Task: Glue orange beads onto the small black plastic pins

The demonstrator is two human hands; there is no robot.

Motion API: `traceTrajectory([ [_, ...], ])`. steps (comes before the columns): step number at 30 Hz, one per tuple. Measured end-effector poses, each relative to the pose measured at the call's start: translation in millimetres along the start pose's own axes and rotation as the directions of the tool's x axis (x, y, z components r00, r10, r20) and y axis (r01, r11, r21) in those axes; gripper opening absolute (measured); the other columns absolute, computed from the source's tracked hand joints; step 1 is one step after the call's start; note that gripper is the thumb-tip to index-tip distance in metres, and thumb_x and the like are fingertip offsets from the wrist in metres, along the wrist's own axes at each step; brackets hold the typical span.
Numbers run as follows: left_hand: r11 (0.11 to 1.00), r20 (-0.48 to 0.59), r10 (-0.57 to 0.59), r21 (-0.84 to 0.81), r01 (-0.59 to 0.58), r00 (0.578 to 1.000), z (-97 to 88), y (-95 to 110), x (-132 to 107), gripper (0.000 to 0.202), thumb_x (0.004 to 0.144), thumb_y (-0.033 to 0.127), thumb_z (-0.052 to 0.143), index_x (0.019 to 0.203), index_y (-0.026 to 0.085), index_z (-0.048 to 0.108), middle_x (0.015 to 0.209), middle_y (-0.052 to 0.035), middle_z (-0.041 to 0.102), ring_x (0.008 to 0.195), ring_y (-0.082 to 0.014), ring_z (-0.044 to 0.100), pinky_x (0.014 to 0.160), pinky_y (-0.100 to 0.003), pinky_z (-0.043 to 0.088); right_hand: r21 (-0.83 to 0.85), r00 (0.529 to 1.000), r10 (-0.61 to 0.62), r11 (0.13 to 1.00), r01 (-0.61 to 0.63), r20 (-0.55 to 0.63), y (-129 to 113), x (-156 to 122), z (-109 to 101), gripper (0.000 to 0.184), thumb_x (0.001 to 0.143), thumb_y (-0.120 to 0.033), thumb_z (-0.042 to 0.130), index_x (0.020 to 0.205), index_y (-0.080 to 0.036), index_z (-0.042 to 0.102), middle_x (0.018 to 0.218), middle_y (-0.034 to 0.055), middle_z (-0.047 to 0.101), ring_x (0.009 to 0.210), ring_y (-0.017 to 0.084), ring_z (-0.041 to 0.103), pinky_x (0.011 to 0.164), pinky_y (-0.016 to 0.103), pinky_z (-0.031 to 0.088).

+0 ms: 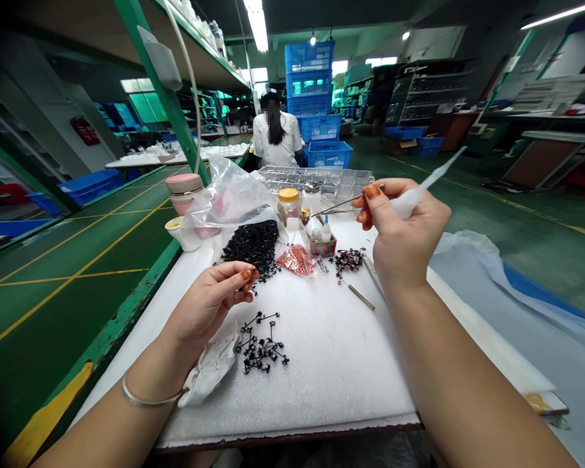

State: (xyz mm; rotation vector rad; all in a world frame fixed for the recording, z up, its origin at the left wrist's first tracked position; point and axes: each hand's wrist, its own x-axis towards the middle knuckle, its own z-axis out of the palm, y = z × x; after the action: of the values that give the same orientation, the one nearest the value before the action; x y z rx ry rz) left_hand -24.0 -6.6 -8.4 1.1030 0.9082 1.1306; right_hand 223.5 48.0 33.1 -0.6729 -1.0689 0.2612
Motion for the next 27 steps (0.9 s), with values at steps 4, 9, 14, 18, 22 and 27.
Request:
traceTrajectory([
  [4, 1.000, 0.011, -0.010, 0.002, 0.010, 1.000, -1.1, 1, -1, 0.017, 0.077, 0.034, 0.076, 0.081, 0.017, 0.073, 0.079, -0.0017, 0.060, 0.072, -0.0095, 0.052, 0.062, -0.019, 0.049, -0.231, 1.000, 0.015, 0.973, -0.012, 0.012, 19, 11, -14, 0.007, 0.076, -0.023, 0.072, 0.075, -0.017, 0.068, 0.061, 0.0011, 0.066, 0.047, 0.012, 0.056, 0.044, 0.026, 0.041],
  [9, 1.000, 0.029, -0.008, 0.008, 0.007, 1.000, -1.2, 1, -2, 0.018, 0.078, 0.034, 0.075, 0.081, 0.017, 0.072, 0.080, -0.0020, 0.060, 0.072, -0.0099, 0.052, 0.062, -0.019, 0.049, -0.407, 0.992, 0.031, 0.913, 0.022, 0.123, 34, 3, -12, 0.013, 0.081, -0.032, 0.068, 0.079, -0.020, 0.069, 0.066, 0.0011, 0.068, 0.051, 0.014, 0.059, 0.049, 0.028, 0.045],
  [14, 1.000, 0.042, -0.002, 0.014, 0.002, 0.999, 1.2, 1, -2, 0.019, 0.078, 0.035, 0.075, 0.081, 0.016, 0.072, 0.081, -0.0027, 0.060, 0.073, -0.0104, 0.051, 0.063, -0.020, 0.049, -0.553, 0.965, 0.078, 0.830, 0.075, 0.249, 46, -5, 0, 0.015, 0.081, -0.030, 0.064, 0.079, -0.017, 0.072, 0.063, 0.0024, 0.068, 0.057, 0.017, 0.063, 0.056, 0.028, 0.046],
  [18, 1.000, 0.061, -0.002, 0.018, 0.001, 0.998, 2.0, 1, -3, 0.020, 0.078, 0.036, 0.074, 0.080, 0.016, 0.071, 0.078, -0.0017, 0.058, 0.072, -0.0106, 0.050, 0.063, -0.021, 0.049, -0.620, 0.927, 0.140, 0.776, 0.116, 0.349, 54, -6, 3, 0.016, 0.077, -0.026, 0.067, 0.086, -0.016, 0.076, 0.075, 0.0058, 0.074, 0.069, 0.020, 0.067, 0.064, 0.030, 0.047],
  [22, 1.000, 0.082, -0.004, 0.020, 0.002, 0.997, 2.4, 2, -5, 0.020, 0.079, 0.036, 0.073, 0.079, 0.016, 0.070, 0.078, -0.0013, 0.058, 0.071, -0.0105, 0.050, 0.064, -0.021, 0.049, -0.489, 0.927, 0.122, 0.869, 0.074, 0.356, 34, -15, 5, 0.023, 0.078, -0.028, 0.071, 0.098, -0.020, 0.076, 0.093, 0.0066, 0.076, 0.074, 0.019, 0.068, 0.066, 0.031, 0.050],
  [27, 1.000, 0.100, 0.008, 0.019, -0.010, 0.995, 2.9, 1, -4, 0.020, 0.080, 0.036, 0.072, 0.081, 0.016, 0.071, 0.078, -0.0016, 0.058, 0.072, -0.0109, 0.051, 0.065, -0.022, 0.049, -0.187, 0.709, 0.175, 0.980, -0.062, 0.683, -9, -41, 17, 0.018, 0.079, -0.031, 0.075, 0.093, -0.021, 0.076, 0.090, 0.0053, 0.074, 0.075, 0.017, 0.067, 0.065, 0.030, 0.053],
])
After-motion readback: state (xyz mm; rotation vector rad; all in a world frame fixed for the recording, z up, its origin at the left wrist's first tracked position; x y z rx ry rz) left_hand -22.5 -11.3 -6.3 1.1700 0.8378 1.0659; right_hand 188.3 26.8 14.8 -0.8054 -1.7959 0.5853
